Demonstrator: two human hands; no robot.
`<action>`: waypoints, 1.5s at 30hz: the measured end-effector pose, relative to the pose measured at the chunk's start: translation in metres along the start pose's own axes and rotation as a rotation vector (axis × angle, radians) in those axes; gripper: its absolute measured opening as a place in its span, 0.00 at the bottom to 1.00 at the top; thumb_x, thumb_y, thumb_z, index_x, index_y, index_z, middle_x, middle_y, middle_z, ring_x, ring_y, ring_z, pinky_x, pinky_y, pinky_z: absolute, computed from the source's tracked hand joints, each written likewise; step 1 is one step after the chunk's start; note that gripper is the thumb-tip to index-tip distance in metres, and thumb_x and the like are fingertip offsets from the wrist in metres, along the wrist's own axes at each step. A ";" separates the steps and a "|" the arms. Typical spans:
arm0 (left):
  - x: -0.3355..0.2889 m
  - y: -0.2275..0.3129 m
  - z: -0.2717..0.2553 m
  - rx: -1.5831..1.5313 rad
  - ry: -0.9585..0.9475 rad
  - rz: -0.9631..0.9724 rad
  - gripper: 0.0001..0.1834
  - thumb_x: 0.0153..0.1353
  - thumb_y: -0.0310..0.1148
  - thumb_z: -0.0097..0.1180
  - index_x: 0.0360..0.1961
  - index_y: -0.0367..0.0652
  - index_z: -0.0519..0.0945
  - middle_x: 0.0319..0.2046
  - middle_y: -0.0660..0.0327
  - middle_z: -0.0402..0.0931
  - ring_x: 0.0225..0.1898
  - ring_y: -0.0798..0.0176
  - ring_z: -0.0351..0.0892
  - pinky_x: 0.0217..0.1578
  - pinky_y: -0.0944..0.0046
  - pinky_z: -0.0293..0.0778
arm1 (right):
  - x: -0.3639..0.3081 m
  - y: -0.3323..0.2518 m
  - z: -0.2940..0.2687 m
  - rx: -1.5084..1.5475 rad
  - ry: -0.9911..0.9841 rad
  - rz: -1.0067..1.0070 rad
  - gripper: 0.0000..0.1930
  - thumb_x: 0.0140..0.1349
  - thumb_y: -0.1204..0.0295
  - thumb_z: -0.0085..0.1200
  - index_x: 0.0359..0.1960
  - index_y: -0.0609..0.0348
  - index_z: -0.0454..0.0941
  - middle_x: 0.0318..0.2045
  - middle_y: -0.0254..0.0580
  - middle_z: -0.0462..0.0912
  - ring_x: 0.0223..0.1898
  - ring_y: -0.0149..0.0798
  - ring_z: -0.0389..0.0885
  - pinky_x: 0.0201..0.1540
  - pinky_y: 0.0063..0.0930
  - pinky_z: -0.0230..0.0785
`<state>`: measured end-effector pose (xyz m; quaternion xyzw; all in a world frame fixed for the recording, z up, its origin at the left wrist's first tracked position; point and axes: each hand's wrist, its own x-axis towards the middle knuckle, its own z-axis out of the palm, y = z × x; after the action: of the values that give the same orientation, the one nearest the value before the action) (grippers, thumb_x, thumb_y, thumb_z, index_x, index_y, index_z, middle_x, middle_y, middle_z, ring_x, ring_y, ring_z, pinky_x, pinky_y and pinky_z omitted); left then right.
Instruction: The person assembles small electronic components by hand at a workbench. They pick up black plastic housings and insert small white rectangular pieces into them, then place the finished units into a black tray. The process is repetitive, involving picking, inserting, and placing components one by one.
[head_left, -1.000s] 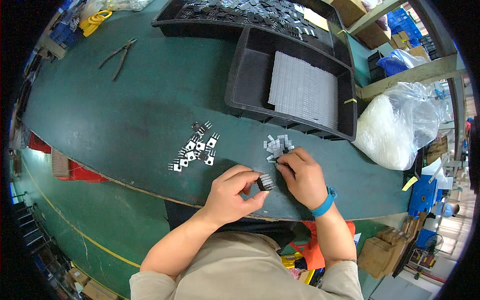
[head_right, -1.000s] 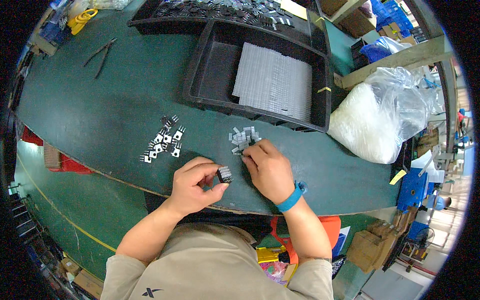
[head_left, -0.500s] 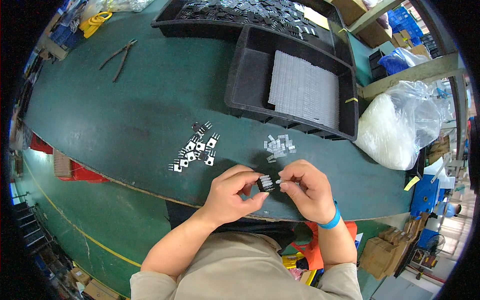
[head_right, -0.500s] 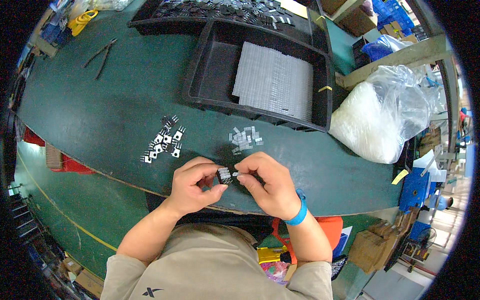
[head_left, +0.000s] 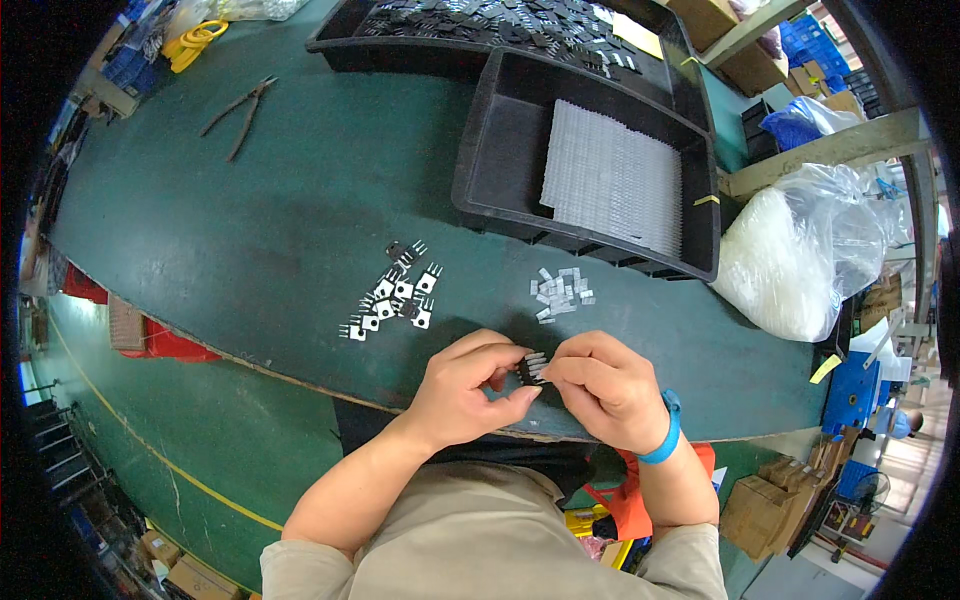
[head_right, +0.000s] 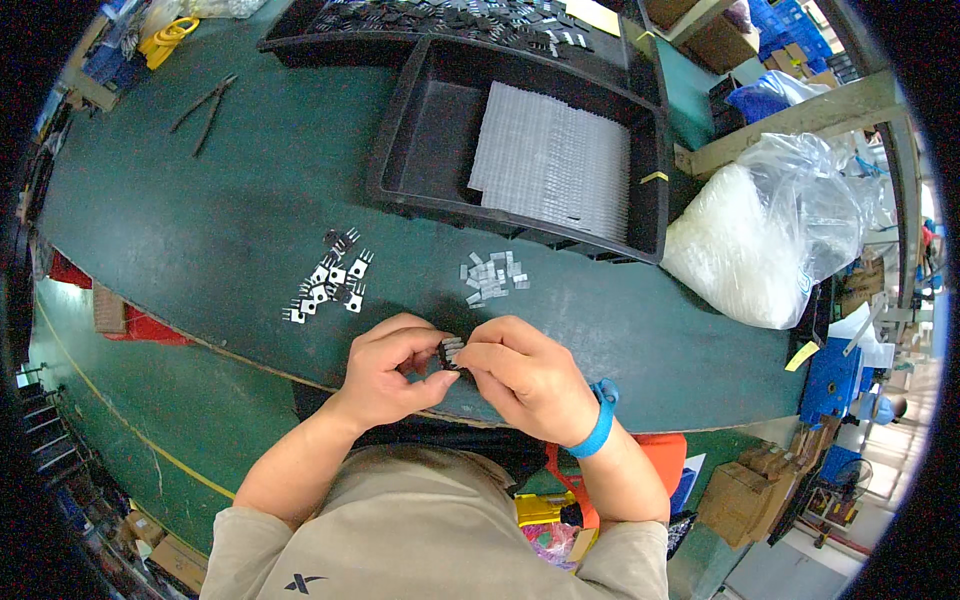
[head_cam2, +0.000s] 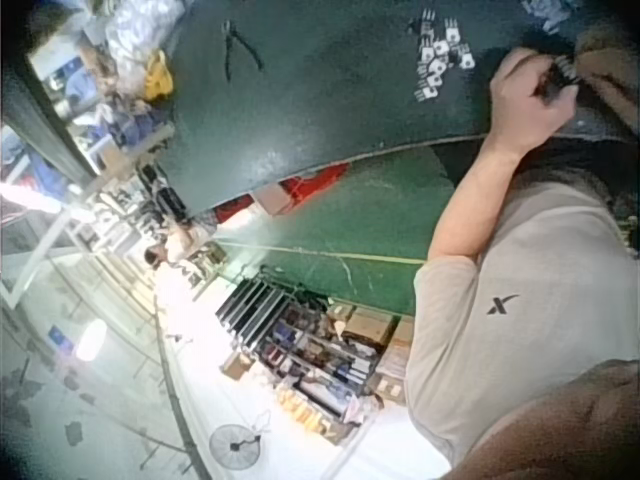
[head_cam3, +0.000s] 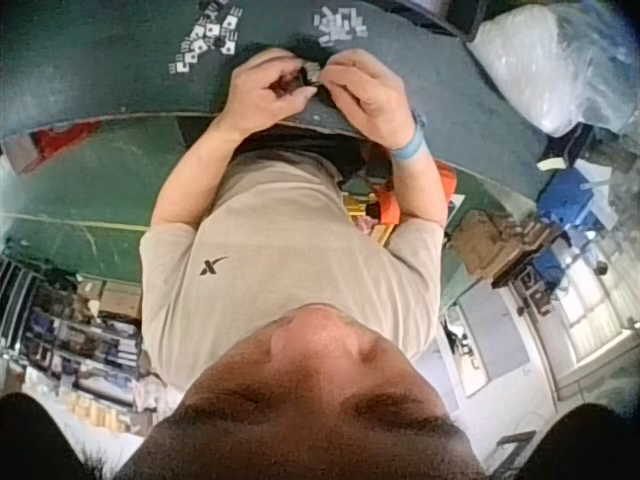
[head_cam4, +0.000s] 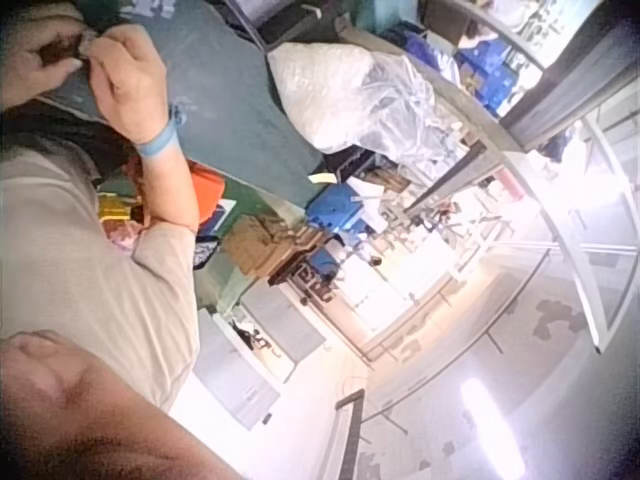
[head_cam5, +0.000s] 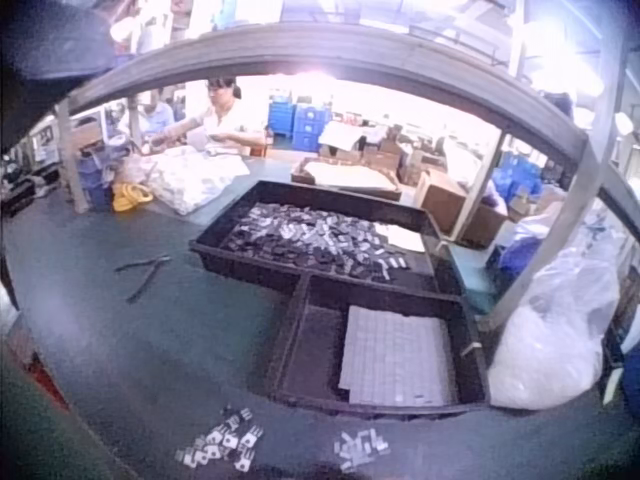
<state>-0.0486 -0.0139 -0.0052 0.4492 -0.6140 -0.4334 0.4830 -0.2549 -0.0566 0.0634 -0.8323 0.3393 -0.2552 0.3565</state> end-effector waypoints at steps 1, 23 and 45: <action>0.000 0.000 0.000 -0.004 0.005 -0.002 0.18 0.48 0.25 0.73 0.42 0.36 0.84 0.33 0.61 0.79 0.26 0.69 0.75 0.27 0.69 0.75 | 0.000 -0.001 -0.001 0.002 0.030 0.015 0.13 0.55 0.85 0.60 0.41 0.59 0.84 0.39 0.47 0.81 0.38 0.48 0.83 0.40 0.34 0.77; -0.002 -0.003 0.005 0.082 0.050 0.060 0.19 0.47 0.26 0.73 0.42 0.37 0.83 0.35 0.60 0.79 0.24 0.68 0.73 0.26 0.68 0.74 | 0.005 0.043 0.011 -0.261 0.200 0.324 0.08 0.58 0.78 0.62 0.40 0.59 0.82 0.37 0.49 0.81 0.37 0.55 0.83 0.38 0.43 0.76; -0.002 -0.001 0.003 0.021 0.034 0.031 0.19 0.48 0.25 0.73 0.43 0.37 0.84 0.35 0.60 0.80 0.25 0.68 0.75 0.25 0.69 0.75 | -0.003 0.010 -0.001 0.283 0.086 0.225 0.09 0.54 0.83 0.66 0.33 0.61 0.78 0.31 0.42 0.80 0.32 0.40 0.79 0.36 0.30 0.71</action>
<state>-0.0513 -0.0122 -0.0074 0.4522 -0.6169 -0.4117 0.4953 -0.2614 -0.0603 0.0562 -0.7189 0.4060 -0.2941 0.4816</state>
